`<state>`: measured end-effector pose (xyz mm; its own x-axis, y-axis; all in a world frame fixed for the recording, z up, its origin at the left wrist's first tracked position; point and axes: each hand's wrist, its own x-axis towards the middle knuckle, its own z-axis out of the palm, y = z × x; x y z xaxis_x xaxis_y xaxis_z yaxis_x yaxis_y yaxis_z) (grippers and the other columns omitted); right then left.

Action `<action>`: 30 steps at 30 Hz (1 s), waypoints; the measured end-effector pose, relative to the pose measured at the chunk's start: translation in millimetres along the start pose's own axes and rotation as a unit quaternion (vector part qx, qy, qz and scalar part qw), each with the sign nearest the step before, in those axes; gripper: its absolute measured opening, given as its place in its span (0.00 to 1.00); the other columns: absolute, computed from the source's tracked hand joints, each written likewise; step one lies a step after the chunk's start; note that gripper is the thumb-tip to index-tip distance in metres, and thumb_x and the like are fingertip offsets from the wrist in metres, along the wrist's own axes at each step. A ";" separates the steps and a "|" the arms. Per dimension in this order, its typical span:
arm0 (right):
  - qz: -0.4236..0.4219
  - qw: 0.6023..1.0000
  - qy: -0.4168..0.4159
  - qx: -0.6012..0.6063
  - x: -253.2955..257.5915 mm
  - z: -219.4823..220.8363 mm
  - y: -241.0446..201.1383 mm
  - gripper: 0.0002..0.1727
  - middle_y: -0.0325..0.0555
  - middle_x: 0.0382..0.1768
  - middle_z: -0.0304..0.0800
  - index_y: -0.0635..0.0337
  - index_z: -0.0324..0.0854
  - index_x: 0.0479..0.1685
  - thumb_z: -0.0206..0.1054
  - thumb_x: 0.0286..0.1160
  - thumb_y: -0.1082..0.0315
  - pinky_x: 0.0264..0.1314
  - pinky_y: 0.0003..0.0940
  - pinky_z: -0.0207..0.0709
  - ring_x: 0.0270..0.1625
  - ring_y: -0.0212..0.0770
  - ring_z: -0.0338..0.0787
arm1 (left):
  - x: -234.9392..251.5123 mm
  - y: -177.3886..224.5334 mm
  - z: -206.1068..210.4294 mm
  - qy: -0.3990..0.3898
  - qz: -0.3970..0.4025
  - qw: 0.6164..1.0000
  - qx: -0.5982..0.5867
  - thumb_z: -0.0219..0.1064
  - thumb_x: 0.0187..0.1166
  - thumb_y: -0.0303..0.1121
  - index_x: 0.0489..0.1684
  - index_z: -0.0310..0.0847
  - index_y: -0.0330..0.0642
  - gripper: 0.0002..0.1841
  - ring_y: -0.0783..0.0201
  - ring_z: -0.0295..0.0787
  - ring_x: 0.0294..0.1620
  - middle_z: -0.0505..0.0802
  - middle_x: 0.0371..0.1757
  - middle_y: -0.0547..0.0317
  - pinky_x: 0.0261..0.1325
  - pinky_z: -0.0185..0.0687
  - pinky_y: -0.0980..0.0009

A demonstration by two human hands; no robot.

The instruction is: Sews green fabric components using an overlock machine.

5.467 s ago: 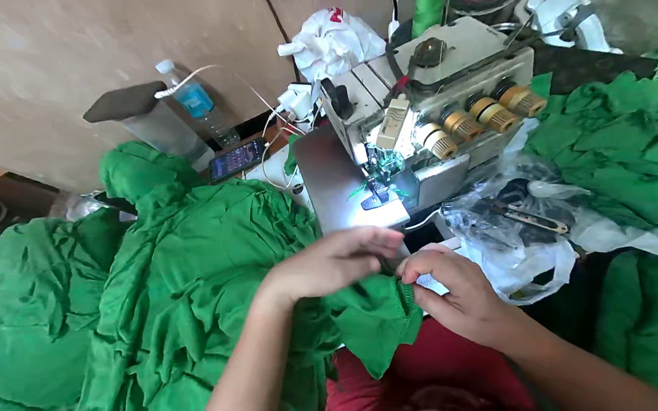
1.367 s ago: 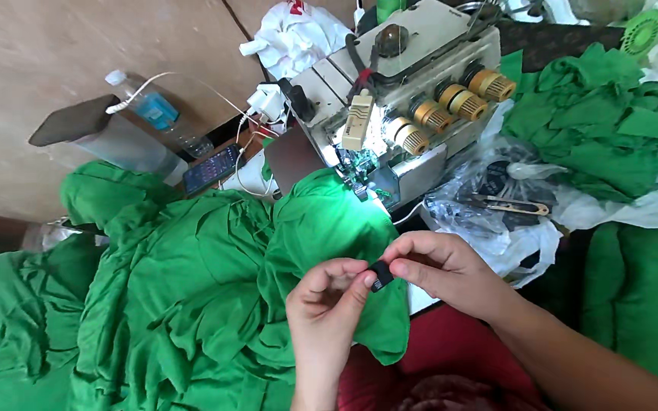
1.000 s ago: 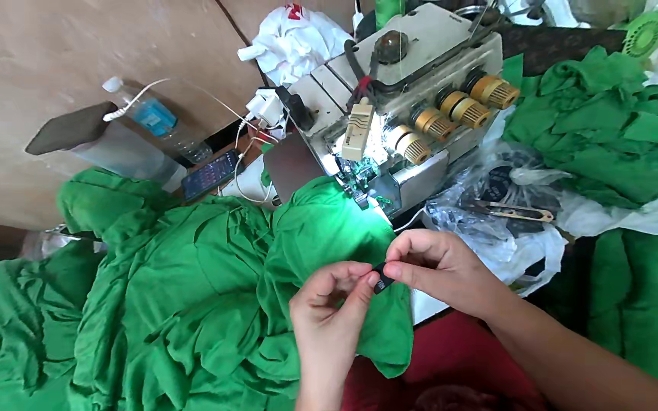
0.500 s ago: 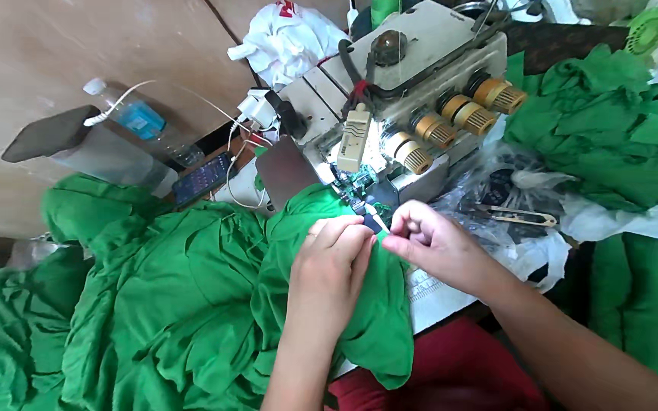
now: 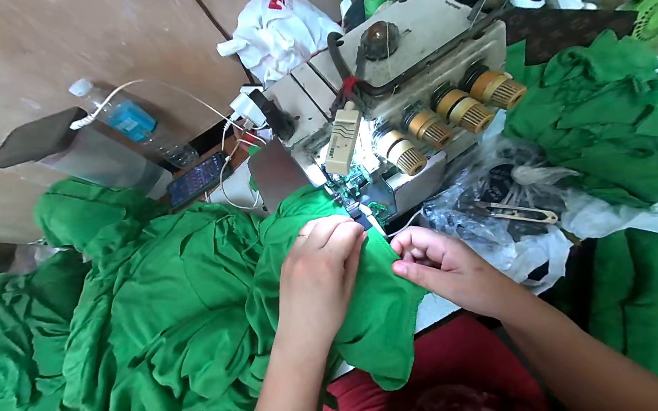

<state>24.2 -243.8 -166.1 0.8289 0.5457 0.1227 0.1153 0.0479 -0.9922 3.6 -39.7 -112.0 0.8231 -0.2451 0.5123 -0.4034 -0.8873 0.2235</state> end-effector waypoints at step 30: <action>-0.034 0.853 0.154 -0.498 -27.7 -76.8 -1.2 0.19 0.58 0.52 0.92 0.59 0.92 0.52 0.55 0.85 0.59 0.55 0.62 0.83 0.54 0.61 0.91 | 8.4 -20.1 6.8 -0.043 -0.082 0.996 0.002 0.61 0.74 0.40 0.52 0.90 0.36 0.19 0.49 0.84 0.75 0.91 0.66 0.47 0.74 0.78 0.48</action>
<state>43.2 -323.2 -166.6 0.8887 0.3174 0.3308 0.4492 -0.7471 -0.4899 21.3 -26.6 -117.8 0.9088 -0.1288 0.3968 -0.2590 -0.9199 0.2945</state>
